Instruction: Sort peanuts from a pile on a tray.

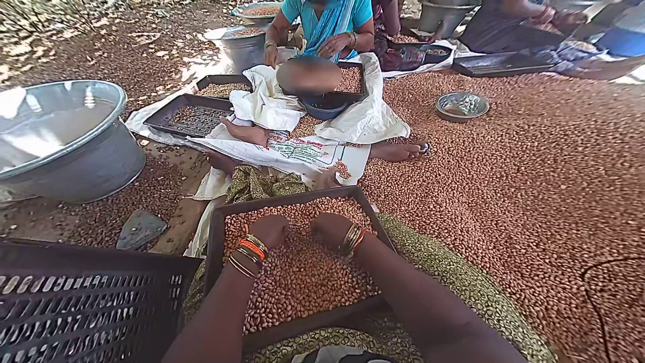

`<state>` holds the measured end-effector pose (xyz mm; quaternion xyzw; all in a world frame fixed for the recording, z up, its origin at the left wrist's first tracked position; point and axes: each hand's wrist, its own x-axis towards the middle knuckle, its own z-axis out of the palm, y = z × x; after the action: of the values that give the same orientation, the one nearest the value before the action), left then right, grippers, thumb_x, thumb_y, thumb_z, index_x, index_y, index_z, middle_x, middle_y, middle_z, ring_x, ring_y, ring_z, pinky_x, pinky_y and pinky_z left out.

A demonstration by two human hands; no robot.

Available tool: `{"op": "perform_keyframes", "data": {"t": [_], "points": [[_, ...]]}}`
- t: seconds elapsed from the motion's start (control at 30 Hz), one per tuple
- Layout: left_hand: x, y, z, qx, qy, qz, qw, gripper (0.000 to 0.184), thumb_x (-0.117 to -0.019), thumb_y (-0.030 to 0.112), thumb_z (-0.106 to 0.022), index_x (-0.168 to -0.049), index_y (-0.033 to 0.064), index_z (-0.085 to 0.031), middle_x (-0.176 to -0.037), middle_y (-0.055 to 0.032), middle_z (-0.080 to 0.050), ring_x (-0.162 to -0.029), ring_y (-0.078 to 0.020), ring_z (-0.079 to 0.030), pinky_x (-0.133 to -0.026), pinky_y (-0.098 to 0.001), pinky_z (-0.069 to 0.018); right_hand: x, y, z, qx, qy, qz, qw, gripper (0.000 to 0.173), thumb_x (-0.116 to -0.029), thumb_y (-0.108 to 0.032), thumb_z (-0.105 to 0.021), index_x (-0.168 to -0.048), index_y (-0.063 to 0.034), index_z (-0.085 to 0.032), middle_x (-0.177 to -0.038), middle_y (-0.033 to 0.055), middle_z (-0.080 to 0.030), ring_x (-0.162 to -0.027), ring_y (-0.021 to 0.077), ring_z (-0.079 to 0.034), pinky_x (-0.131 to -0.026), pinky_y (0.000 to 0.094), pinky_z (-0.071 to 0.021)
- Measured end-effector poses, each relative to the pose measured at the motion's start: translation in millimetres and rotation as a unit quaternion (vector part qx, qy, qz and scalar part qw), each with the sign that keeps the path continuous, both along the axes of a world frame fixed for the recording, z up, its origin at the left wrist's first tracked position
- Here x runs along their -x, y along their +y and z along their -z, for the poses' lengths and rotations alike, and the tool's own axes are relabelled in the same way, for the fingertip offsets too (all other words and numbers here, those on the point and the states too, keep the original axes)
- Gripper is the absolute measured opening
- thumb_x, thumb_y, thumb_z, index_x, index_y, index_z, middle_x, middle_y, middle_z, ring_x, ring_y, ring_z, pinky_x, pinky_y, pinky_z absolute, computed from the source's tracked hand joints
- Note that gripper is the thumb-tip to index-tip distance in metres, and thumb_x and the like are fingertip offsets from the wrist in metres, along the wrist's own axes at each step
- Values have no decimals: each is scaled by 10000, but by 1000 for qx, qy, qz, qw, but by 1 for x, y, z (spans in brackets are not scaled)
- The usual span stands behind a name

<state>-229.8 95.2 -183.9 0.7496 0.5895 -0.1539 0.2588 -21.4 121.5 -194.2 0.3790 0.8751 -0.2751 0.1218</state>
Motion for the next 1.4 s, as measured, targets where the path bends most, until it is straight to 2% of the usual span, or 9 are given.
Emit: {"op": "perform_keyframes", "data": {"t": [0.1, 0.2, 0.33, 0.63, 0.83, 0.97, 1.1, 1.3, 1.4], "points": [[6, -4, -7, -20, -182, -156, 971, 236, -1032, 217, -603, -1096, 9, -693, -913, -143, -642, -825, -271, -599, -783, -478, -498, 1, -6, -13, -18, 128, 61, 990, 267, -994, -199, -640, -1141, 12, -713, -966, 194, -700, -927, 342, -672, -874, 537, -531], [-7, -17, 2, 90, -446, -371, 810, 496, -1139, 389, -307, -899, 76, -608, -585, 39, -452, -446, -62, -385, -435, -217, -342, 11, -19, -13, -13, 300, 142, 943, 284, -1000, -267, -658, -1154, -33, -708, -713, 15, -534, -623, 116, -456, -639, 307, -426], [-8, -16, 9, 173, -554, -448, 680, 579, -1126, 457, -209, -860, 97, -575, -584, 17, -486, -420, -63, -361, -394, -203, -280, 19, -18, -1, -46, 185, 141, 971, 286, -1051, -175, -519, -1211, -5, -684, -1131, 180, -689, -1041, 301, -671, -963, 466, -528], [-11, -14, 6, 118, -493, -461, 728, 367, -1112, 271, -398, -887, 79, -615, -644, 10, -560, -453, -62, -427, -420, -194, -329, 16, -6, 11, -27, 69, 132, 988, 292, -1041, -210, -553, -1223, -14, -672, -1255, 209, -661, -1192, 365, -642, -998, 572, -511], [-14, -15, 15, 204, -533, -410, 711, 753, -1088, 582, -78, -976, 80, -628, -671, -28, -597, -452, -88, -428, -403, -221, -311, 7, -12, -13, -2, 309, 201, 930, 324, -1027, -316, -615, -1199, -46, -665, -735, 3, -524, -624, 109, -466, -643, 299, -445], [-7, -14, 5, 140, -555, -437, 694, 543, -1131, 438, -245, -838, 98, -551, -609, 3, -529, -423, -63, -382, -396, -202, -292, 12, -14, -3, 40, 191, 99, 976, 263, -1039, -143, -540, -1196, 32, -657, -976, 204, -685, -895, 328, -666, -865, 520, -531], [-4, -13, 5, 75, -481, -373, 790, 358, -1101, 197, -457, -812, 61, -618, -624, 24, -570, -457, -49, -458, -438, -188, -374, 27, -29, 15, 34, 87, -21, 995, 255, -1032, -150, -553, -1214, -30, -686, -1083, 231, -719, -1027, 426, -700, -870, 665, -531], [-9, -12, 16, 99, -477, -318, 813, 270, -1119, 176, -405, -1035, 41, -622, -636, 50, -450, -475, -48, -402, -457, -187, -358, 26, -22, -4, -33, -50, 148, 987, 430, -1032, -55, -470, -1459, -103, -479, -1213, 246, -677, -1096, 462, -682, -861, 645, -546], [-8, -12, 14, 87, -484, -331, 805, 204, -1080, 65, -413, -1165, 36, -596, -659, 43, -447, -484, -50, -409, -453, -187, -362, 19, -19, 12, -19, 78, 44, 996, 275, -1013, -133, -561, -1233, -13, -675, -1171, 232, -693, -1125, 418, -663, -939, 630, -515]]}}
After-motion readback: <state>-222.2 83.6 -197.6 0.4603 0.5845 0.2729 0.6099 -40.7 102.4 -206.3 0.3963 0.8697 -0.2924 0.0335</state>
